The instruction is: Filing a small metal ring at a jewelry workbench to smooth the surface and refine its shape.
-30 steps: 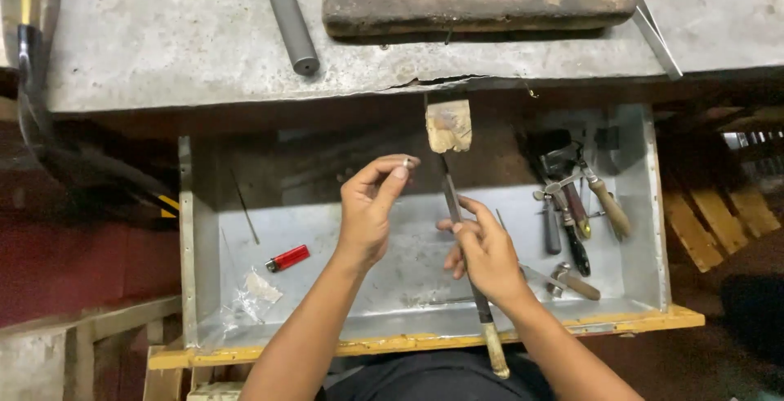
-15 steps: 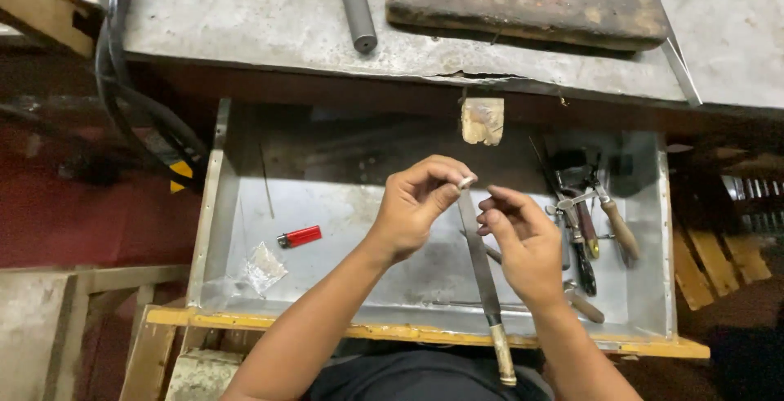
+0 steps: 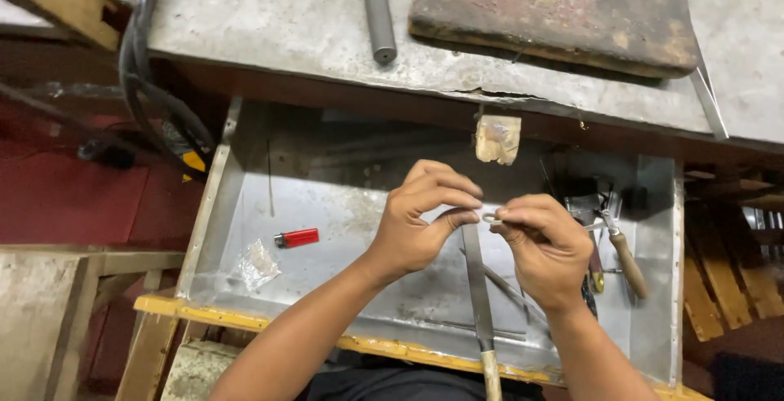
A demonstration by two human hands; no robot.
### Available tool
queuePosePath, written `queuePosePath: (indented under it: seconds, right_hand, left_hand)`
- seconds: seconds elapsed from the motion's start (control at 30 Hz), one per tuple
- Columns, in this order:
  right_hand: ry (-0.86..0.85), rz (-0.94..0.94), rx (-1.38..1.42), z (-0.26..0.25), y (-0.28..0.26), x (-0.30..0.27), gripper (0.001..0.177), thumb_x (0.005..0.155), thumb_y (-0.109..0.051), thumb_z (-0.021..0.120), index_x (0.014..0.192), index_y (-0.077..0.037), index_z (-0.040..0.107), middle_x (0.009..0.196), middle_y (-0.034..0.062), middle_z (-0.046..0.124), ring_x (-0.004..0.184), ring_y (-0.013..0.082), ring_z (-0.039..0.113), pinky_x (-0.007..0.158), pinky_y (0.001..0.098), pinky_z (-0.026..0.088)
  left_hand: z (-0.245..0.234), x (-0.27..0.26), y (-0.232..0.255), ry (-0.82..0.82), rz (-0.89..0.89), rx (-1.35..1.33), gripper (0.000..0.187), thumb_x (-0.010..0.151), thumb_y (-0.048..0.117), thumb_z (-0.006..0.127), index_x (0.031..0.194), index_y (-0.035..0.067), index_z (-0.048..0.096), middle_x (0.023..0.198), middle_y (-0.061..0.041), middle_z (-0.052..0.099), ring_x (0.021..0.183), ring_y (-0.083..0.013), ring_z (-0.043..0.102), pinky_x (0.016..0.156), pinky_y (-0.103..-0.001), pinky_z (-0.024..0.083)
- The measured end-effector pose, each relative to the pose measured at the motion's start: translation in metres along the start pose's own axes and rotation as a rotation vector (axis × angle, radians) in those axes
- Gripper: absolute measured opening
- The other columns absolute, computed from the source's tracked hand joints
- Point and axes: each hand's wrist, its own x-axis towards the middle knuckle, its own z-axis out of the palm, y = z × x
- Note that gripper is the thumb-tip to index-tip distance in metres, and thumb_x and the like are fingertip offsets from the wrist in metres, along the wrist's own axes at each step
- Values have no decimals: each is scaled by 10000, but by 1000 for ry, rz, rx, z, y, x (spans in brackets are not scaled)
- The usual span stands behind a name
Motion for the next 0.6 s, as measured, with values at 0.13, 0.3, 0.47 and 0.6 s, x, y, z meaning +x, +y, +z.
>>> queuePosePath:
  seconds: [0.13,0.3,0.47,0.6]
  right_hand:
    - [49,-14,18,-3,12,-3,112,773,91,838,821,92,737,781,216,692,636,236,680,592,335,588]
    - [-10,-37,63,-3,16,-5,89,778,102,822,793,71,740,761,206,687,621,268,675,561,348,557]
    - [-13,-39,60,1,15,-4,85,789,86,820,787,61,739,758,202,696,620,263,670,563,345,555]
    - [-18,-21,31,0,18,-8,79,787,52,833,800,48,755,773,188,717,655,255,693,584,353,574]
  left_hand:
    - [4,-13,-26,-16,-160,-123,51,871,85,819,909,63,792,786,-81,770,686,-177,676,675,-337,561]
    - [12,-18,-31,-42,-64,105,145,856,236,842,990,207,795,980,26,762,1085,-298,639,1026,-431,448]
    - [12,-22,-33,-19,-70,142,63,862,239,840,905,234,794,885,75,744,1064,-238,611,1036,-397,396]
    - [12,-25,-39,-6,-78,132,46,867,231,838,896,231,802,856,77,745,1041,-227,608,1022,-383,402]
